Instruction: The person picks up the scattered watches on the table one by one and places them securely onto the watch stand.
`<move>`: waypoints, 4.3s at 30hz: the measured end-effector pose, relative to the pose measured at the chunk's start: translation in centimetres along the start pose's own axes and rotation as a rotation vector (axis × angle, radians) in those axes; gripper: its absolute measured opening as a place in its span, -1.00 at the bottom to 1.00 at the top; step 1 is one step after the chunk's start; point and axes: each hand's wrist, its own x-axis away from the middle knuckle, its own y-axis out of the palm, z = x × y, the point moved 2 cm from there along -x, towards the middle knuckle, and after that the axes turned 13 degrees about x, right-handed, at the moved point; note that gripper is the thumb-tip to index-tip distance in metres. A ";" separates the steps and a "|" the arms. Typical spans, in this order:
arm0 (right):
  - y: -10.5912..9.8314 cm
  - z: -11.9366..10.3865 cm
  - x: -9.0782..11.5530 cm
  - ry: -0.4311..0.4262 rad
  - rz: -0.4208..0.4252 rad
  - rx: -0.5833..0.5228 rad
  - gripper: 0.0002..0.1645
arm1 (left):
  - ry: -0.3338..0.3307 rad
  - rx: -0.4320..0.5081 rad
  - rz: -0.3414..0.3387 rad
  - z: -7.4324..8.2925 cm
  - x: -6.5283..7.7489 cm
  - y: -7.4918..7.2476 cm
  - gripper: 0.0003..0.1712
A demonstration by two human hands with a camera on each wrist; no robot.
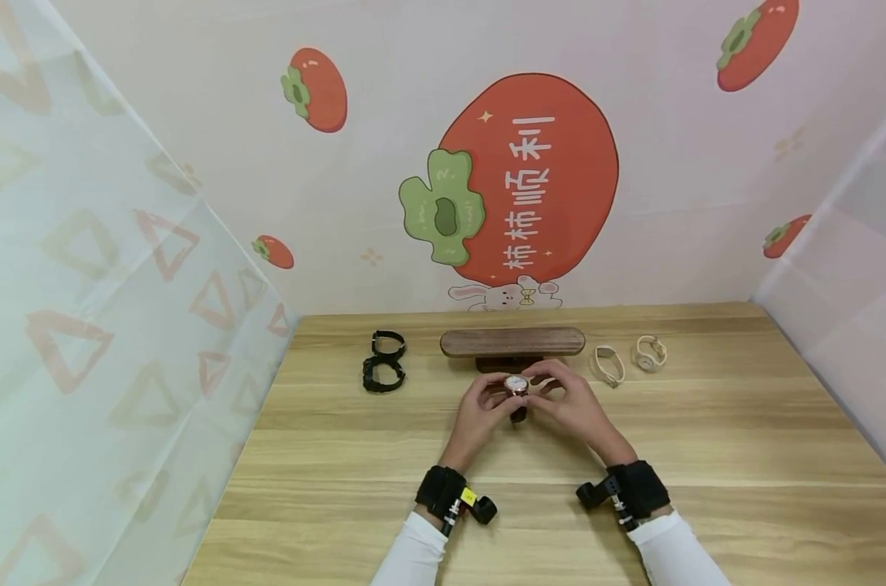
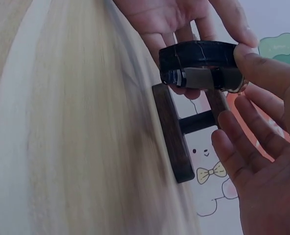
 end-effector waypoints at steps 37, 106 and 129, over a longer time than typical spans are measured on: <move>-0.6 0.7 0.6 -0.043 -0.167 -0.004 -0.39 | 0.084 -0.087 -0.161 0.2 0.0 -0.6 -0.39; -1.2 1.1 0.5 -0.046 -0.150 0.082 -0.41 | 0.031 -0.533 0.191 5.6 -4.7 -7.7 -0.15; -3.9 3.0 1.2 -0.009 -0.064 0.125 -0.39 | 0.044 -0.581 0.195 5.2 -4.8 -8.3 -0.25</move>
